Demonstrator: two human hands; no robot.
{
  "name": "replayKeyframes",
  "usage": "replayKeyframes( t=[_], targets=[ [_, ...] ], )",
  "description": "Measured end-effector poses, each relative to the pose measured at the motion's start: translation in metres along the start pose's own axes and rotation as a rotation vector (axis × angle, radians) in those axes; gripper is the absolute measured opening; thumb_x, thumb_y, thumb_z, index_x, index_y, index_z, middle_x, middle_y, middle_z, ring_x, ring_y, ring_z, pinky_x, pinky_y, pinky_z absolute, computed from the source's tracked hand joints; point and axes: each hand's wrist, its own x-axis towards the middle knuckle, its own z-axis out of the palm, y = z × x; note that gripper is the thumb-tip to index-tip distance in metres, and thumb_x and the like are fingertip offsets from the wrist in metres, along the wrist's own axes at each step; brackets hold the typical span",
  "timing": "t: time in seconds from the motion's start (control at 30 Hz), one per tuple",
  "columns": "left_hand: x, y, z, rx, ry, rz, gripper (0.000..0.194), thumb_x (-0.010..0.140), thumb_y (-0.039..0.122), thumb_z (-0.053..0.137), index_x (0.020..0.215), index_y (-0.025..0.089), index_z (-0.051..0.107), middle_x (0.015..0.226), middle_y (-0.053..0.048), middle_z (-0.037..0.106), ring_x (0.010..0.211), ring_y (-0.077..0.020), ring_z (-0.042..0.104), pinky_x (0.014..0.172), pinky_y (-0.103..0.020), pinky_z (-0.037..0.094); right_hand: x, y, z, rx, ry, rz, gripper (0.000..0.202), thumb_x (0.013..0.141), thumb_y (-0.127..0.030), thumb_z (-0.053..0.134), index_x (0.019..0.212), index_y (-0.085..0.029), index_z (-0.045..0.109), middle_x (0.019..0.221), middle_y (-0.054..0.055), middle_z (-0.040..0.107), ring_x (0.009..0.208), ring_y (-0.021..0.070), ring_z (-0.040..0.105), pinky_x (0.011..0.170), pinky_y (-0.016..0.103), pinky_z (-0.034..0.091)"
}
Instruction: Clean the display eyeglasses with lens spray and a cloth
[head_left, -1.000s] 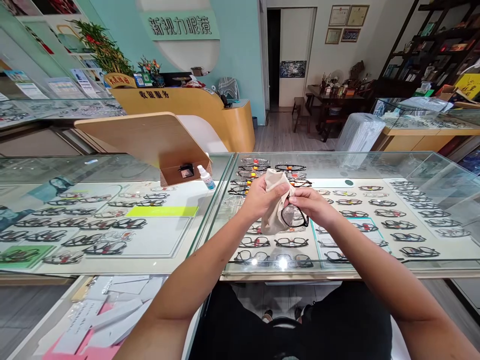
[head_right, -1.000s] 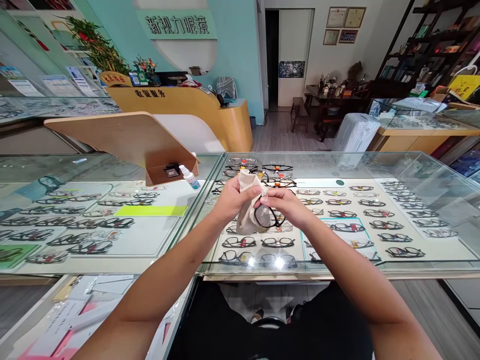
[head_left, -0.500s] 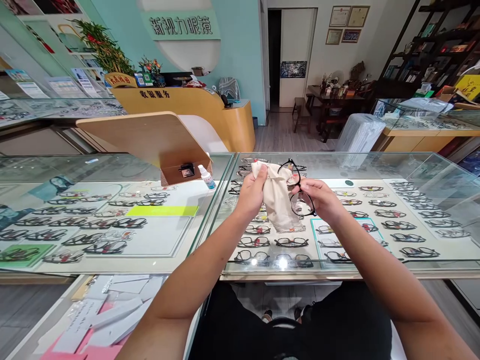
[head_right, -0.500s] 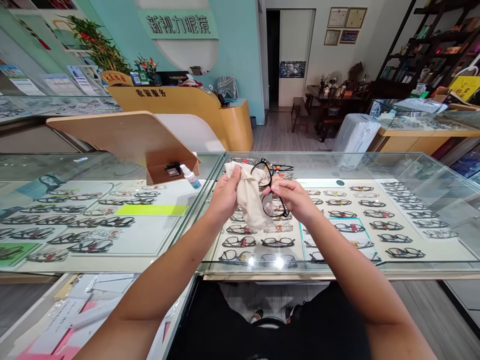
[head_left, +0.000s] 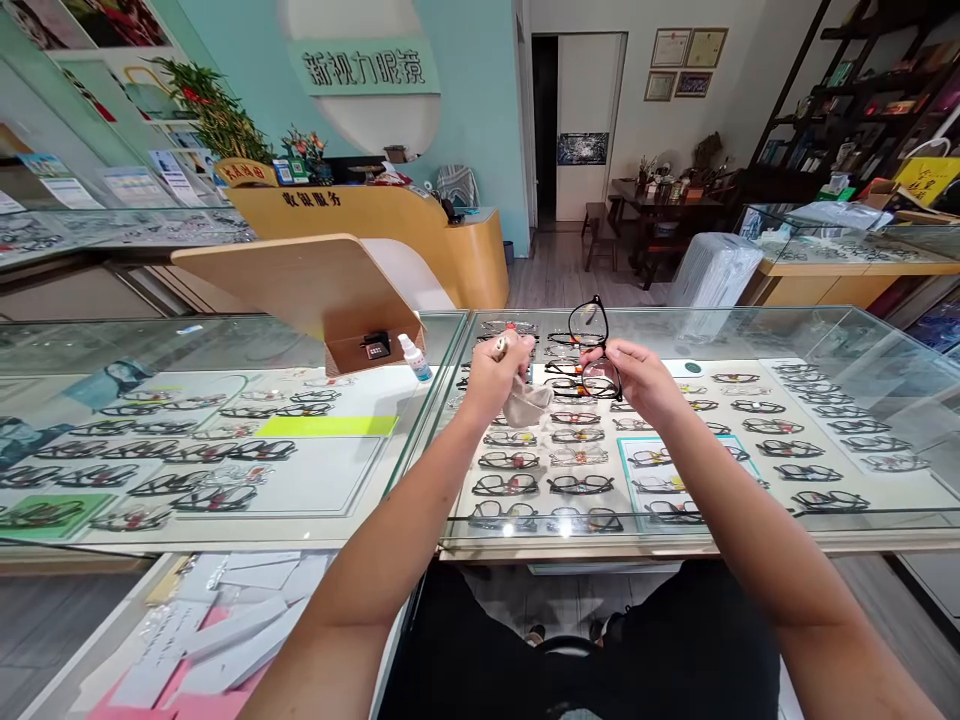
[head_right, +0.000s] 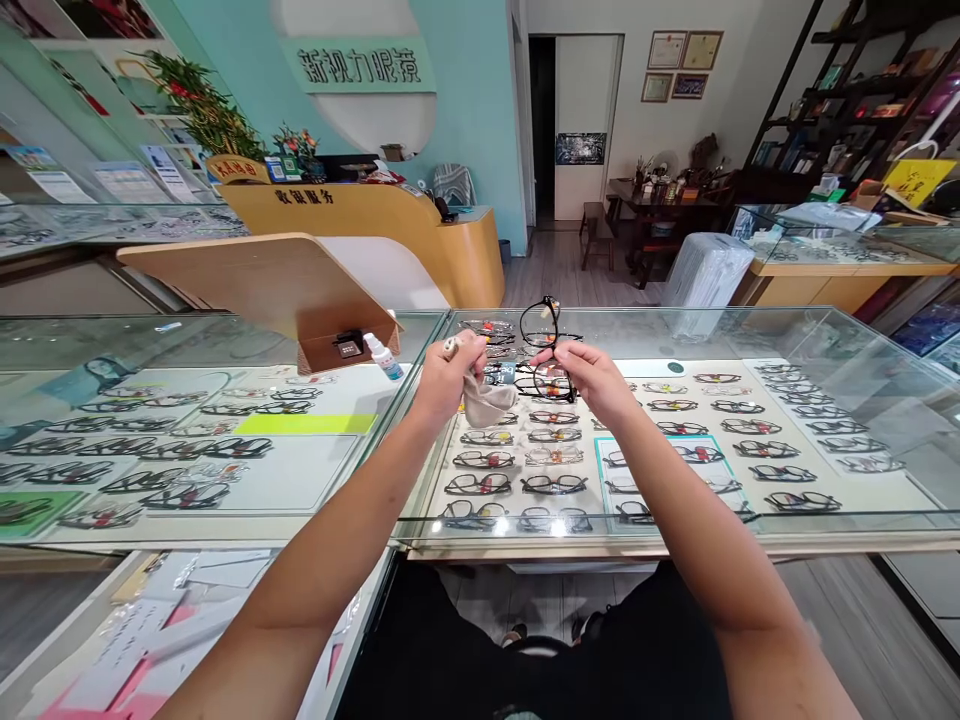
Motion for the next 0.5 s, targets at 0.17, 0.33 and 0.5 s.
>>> replayKeyframes(
  t=[0.17,0.33,0.5],
  targets=[
    [0.002,0.010,0.001,0.438,0.010,0.388,0.036,0.093,0.054,0.083,0.101,0.020,0.074,0.105,-0.007,0.075,0.082,-0.0182,0.060,0.083,-0.034,0.052,0.008,-0.011,-0.003,-0.134,-0.093,-0.019,0.040,0.089,-0.064,0.085,0.094,-0.024,0.087,0.104,0.006,0.085,0.092,0.0196,0.072,0.092,0.032,0.055],
    [0.028,0.068,0.004,0.624,-0.057,0.654,0.078,0.092,0.073,0.081,0.151,0.025,0.062,0.146,-0.015,0.071,0.079,-0.0174,0.064,0.078,-0.035,0.057,0.024,-0.075,0.018,-0.316,-0.167,-0.160,0.035,0.095,-0.057,0.079,0.091,-0.023,0.087,0.094,0.005,0.082,0.091,0.0197,0.070,0.090,0.032,0.054],
    [0.047,0.134,0.009,0.690,-0.038,0.878,0.076,0.094,0.079,0.075,0.150,0.029,0.064,0.139,-0.012,0.075,0.080,-0.0188,0.068,0.076,-0.036,0.059,0.026,-0.146,0.051,-0.463,-0.138,-0.408,0.028,0.101,-0.044,0.072,0.084,-0.025,0.084,0.090,0.002,0.080,0.087,0.0180,0.068,0.089,0.032,0.054]
  ],
)
